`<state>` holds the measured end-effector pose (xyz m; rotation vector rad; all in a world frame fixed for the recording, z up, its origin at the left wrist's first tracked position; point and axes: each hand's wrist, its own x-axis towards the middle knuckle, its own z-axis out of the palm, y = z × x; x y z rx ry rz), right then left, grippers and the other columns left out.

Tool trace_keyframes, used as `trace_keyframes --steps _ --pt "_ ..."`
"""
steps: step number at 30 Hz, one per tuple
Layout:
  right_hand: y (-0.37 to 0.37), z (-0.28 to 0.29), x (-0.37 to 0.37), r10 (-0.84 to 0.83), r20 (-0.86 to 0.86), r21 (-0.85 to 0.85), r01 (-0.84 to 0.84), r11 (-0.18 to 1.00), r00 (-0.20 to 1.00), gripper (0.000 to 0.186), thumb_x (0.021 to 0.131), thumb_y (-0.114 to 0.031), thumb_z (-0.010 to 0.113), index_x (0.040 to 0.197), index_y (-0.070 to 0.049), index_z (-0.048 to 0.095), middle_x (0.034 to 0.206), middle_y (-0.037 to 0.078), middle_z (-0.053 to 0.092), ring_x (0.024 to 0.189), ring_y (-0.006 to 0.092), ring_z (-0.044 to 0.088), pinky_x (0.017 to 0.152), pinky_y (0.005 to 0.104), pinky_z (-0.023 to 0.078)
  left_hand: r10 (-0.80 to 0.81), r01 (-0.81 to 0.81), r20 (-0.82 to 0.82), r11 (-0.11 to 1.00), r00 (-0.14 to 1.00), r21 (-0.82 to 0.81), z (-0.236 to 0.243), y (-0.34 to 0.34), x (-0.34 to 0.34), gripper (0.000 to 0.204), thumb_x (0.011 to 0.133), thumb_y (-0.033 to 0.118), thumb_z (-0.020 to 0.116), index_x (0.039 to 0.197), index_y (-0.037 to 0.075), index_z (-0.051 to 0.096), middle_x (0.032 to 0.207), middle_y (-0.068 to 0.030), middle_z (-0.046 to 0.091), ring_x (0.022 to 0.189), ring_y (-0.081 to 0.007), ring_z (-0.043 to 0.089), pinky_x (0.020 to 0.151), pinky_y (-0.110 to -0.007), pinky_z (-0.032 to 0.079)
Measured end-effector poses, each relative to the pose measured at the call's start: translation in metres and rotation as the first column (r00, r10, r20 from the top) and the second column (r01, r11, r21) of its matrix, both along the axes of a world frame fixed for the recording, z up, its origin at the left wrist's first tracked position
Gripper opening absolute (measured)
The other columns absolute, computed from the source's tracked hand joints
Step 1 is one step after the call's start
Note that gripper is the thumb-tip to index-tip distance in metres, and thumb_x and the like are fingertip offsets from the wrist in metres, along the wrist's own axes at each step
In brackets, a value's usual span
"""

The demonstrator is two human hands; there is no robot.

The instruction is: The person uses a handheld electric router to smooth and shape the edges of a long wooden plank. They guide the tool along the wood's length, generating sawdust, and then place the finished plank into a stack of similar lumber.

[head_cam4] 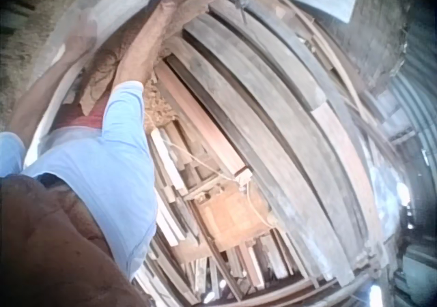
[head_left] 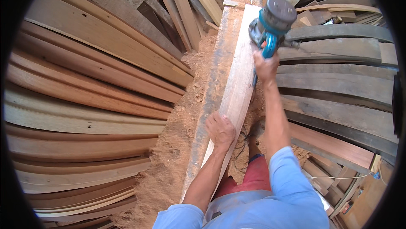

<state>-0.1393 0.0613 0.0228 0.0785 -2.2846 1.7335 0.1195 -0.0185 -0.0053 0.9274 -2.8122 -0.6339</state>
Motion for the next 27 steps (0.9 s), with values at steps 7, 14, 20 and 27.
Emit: trace_keyframes --steps 7,14,20,27 --pt "0.011 -0.008 -0.058 0.03 -0.05 0.011 -0.029 1.0 0.998 0.037 0.082 -0.004 0.068 0.117 0.004 0.059 0.077 0.002 0.062 0.063 0.0093 0.058 0.06 0.0269 0.05 0.009 -0.009 0.014 1.0 1.0 0.021 0.001 0.003 -0.002 0.036 0.094 0.019 0.054 0.123 -0.002 0.052 0.109 -0.0241 0.056 0.103 -0.0418 0.051 0.091 -0.053 0.04" --pt "0.013 0.013 0.053 0.063 0.155 0.001 -0.064 0.998 0.986 0.035 0.082 -0.007 0.066 0.115 0.004 0.058 0.099 0.017 0.067 0.09 0.0267 0.067 0.085 0.0401 0.054 0.007 -0.008 0.053 1.0 0.999 0.009 -0.002 0.001 0.001 0.036 0.092 0.019 0.057 0.121 -0.001 0.052 0.11 -0.0228 0.057 0.103 -0.04 0.052 0.09 -0.052 0.041" --pt "0.002 0.026 0.149 0.069 0.115 0.011 -0.071 0.997 0.991 0.034 0.082 -0.006 0.067 0.113 0.003 0.058 0.093 0.015 0.065 0.084 0.0249 0.067 0.079 0.0388 0.054 0.003 -0.002 0.047 1.0 0.999 -0.015 -0.002 0.001 -0.001 0.036 0.092 0.019 0.058 0.121 -0.001 0.052 0.11 -0.0224 0.057 0.103 -0.0404 0.052 0.09 -0.052 0.041" --pt "0.003 0.015 0.123 0.091 0.248 -0.092 -0.07 0.993 0.964 0.034 0.081 -0.005 0.068 0.113 0.003 0.058 0.094 0.014 0.064 0.082 0.0215 0.066 0.079 0.0366 0.053 -0.021 0.021 -0.003 0.999 1.0 -0.026 -0.001 0.002 0.001 0.035 0.094 0.017 0.055 0.122 -0.002 0.051 0.108 -0.0231 0.056 0.101 -0.0411 0.052 0.088 -0.053 0.04"
